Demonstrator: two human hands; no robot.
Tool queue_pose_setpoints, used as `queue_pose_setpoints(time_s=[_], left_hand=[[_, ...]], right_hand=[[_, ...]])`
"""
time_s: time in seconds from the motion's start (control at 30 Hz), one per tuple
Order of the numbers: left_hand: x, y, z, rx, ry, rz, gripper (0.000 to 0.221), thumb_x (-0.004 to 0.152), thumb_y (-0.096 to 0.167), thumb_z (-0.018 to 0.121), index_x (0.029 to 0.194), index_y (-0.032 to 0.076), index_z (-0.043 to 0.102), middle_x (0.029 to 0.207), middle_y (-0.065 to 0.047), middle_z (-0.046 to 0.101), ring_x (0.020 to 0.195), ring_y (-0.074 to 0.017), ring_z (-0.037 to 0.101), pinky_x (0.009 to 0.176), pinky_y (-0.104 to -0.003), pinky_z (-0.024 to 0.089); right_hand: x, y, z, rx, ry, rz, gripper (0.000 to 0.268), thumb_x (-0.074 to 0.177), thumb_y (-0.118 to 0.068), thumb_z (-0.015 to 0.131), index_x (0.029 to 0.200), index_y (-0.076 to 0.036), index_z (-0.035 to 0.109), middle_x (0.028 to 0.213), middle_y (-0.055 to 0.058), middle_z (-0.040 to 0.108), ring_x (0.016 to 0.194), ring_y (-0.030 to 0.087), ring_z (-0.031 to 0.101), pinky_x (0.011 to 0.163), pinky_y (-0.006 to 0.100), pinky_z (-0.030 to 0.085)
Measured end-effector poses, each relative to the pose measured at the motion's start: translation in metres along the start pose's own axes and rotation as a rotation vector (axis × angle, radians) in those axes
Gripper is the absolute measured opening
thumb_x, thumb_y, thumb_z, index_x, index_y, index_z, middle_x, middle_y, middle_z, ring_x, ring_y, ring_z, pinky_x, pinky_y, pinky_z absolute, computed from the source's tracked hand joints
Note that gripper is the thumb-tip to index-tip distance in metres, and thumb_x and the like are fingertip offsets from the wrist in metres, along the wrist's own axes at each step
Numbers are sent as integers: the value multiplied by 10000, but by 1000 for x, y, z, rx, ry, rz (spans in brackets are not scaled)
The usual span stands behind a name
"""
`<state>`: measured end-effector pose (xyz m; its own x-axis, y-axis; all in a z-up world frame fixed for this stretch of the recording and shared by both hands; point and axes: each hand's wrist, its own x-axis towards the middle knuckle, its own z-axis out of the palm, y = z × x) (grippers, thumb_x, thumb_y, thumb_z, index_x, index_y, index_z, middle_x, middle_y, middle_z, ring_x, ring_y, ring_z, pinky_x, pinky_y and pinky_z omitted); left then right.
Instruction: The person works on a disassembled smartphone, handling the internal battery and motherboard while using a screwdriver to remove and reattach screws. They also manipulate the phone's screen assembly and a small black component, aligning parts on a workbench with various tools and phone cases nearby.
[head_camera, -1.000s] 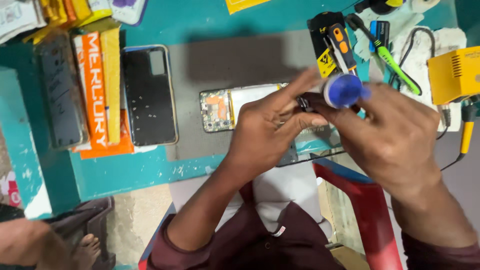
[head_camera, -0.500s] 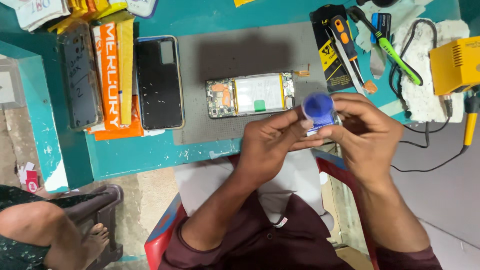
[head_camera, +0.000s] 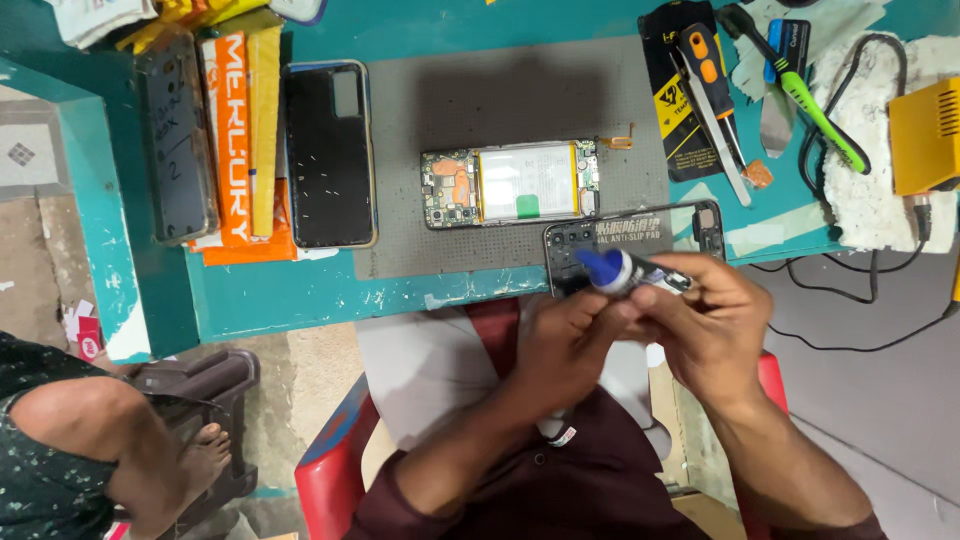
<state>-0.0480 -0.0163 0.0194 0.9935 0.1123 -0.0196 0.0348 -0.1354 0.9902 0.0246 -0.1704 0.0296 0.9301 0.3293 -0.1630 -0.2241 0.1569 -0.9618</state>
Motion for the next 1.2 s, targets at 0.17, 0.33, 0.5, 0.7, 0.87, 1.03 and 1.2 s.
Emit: queue_pose_setpoints(time_s=[0.17,0.33,0.5,0.7,0.87,1.03,1.2], left_hand=[[-13,19,-69,119,-4,-65,340,933,85,723,1271,95,689,930,-14,784,683,-144,755,501,-254,527],[-19,22,-75,403,-46,532,346,926,31,746,1268,58,706,1108,-73,696,871,-195,726,687,-297,593],[-15,8,-73,650,5,759,285,1013,79,784,1235,-66,679,1063,-134,669,908,-221,715,690,-317,606],[-10,-3,-58,756,-40,673,226,1024,119,783,1113,-63,682,992,-122,664,827,-223,692,638,-327,578],[-8,10,-59,365,-127,433,179,998,43,727,1140,-57,685,1059,-97,694,855,-216,703,640,-296,560],[2,16,-66,571,-173,569,275,950,48,706,1187,-91,699,1069,-141,658,766,-198,672,633,-326,561],[5,13,-60,410,-273,297,143,967,35,664,1069,-60,693,938,-131,657,716,-237,668,623,-375,537]], right_hand=[[-8,-6,-28,-264,-209,-91,261,871,120,703,1131,98,706,933,194,769,763,220,792,667,338,700],[-21,5,-29,-298,-208,106,285,795,150,746,1077,115,720,852,220,778,671,256,792,501,331,645],[-24,10,-29,-83,-145,192,313,802,135,745,1112,115,701,854,216,768,711,258,794,495,343,657],[-29,-6,-21,-517,-109,-51,269,804,86,789,1065,95,723,930,191,772,752,230,771,625,290,625],[-28,-11,-20,-668,-125,-288,260,850,14,821,1079,72,712,1022,184,760,834,208,782,710,251,631],[-25,-5,-28,-544,-105,-174,252,875,-8,809,1095,73,714,957,192,763,768,184,793,648,247,656],[-23,-11,-34,-798,-149,-320,220,885,-57,798,1060,50,719,959,184,754,809,237,787,663,292,633]])
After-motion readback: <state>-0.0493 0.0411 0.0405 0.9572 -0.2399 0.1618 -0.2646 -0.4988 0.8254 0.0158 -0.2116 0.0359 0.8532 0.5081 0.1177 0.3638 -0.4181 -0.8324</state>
